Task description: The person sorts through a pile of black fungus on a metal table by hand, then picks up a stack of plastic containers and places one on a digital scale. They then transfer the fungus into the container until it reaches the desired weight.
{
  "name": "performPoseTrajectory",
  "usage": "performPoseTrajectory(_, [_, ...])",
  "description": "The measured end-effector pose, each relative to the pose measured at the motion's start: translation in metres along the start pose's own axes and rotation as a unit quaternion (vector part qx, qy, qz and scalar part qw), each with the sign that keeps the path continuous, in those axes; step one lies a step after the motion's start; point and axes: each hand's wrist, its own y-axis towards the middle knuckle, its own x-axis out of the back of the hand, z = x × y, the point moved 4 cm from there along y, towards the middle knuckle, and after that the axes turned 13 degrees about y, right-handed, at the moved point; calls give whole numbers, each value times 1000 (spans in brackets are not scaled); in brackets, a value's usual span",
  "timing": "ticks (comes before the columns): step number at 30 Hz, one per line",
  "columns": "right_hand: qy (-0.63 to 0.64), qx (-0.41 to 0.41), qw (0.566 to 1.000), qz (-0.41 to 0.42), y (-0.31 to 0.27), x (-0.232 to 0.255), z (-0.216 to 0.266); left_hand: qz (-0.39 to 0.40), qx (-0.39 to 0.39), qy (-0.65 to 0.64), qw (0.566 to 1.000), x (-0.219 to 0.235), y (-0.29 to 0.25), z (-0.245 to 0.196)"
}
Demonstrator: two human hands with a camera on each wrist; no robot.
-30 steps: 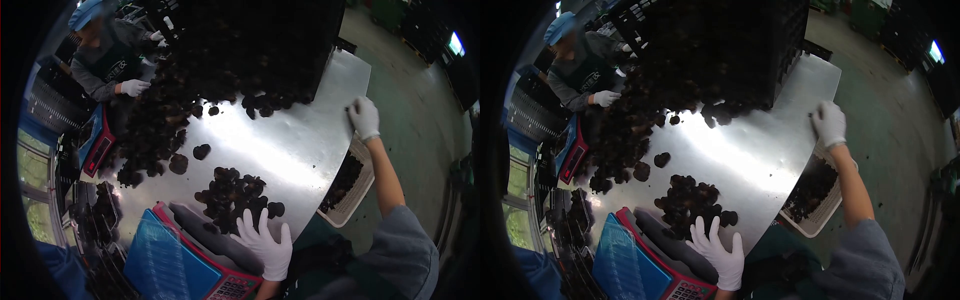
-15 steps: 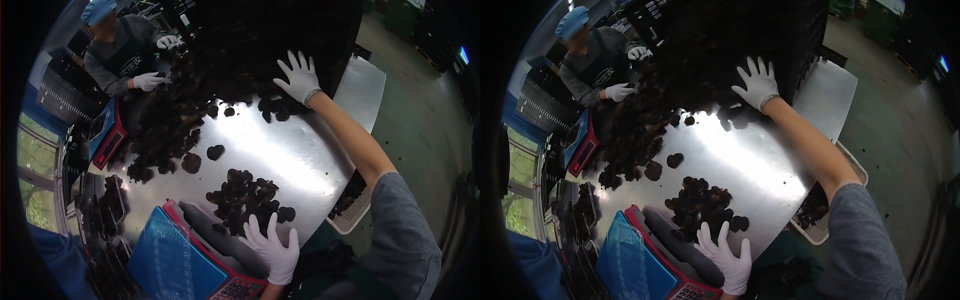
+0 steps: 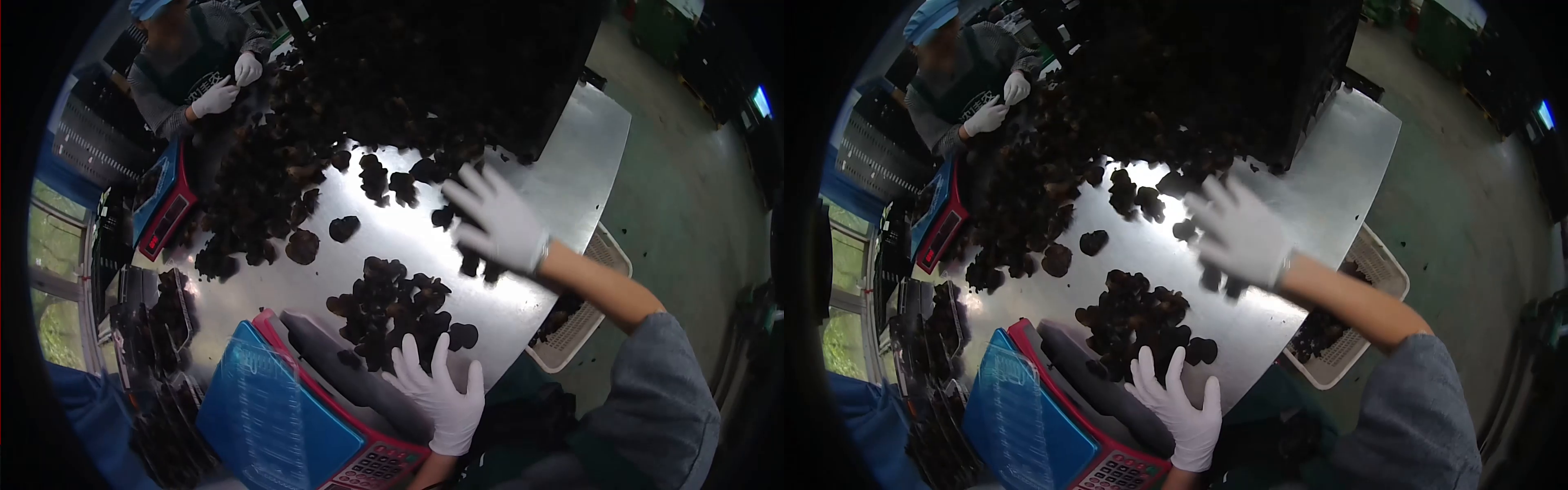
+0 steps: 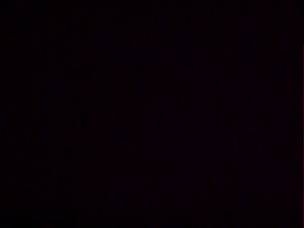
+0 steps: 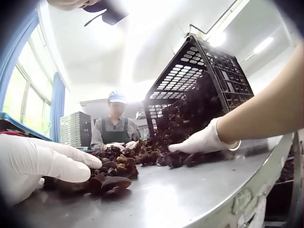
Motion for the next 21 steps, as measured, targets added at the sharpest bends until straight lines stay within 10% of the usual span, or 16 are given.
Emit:
performPoseTrajectory(3, [-7,151,988,41,-22,-8,52,-3,5,4,1000,2,1,-2])
performPoseTrajectory(6, [67,65,994,-59,18,9,25,3,2,8,1000,2,1,-1])
performPoseTrajectory(9, [-220,60,974,-8,51,12,5,10,6,9,1000,3,-1,-3])
performPoseTrajectory(12, [-22,22,998,52,75,-38,19,7,9,9,1000,1,1,-1])
performPoseTrajectory(18, [147,266,949,77,-10,-33,119,-3,8,-4,1000,-2,-2,2])
performPoseTrajectory(21, [97,133,986,-1,18,-19,51,13,7,3,1000,2,1,-1])
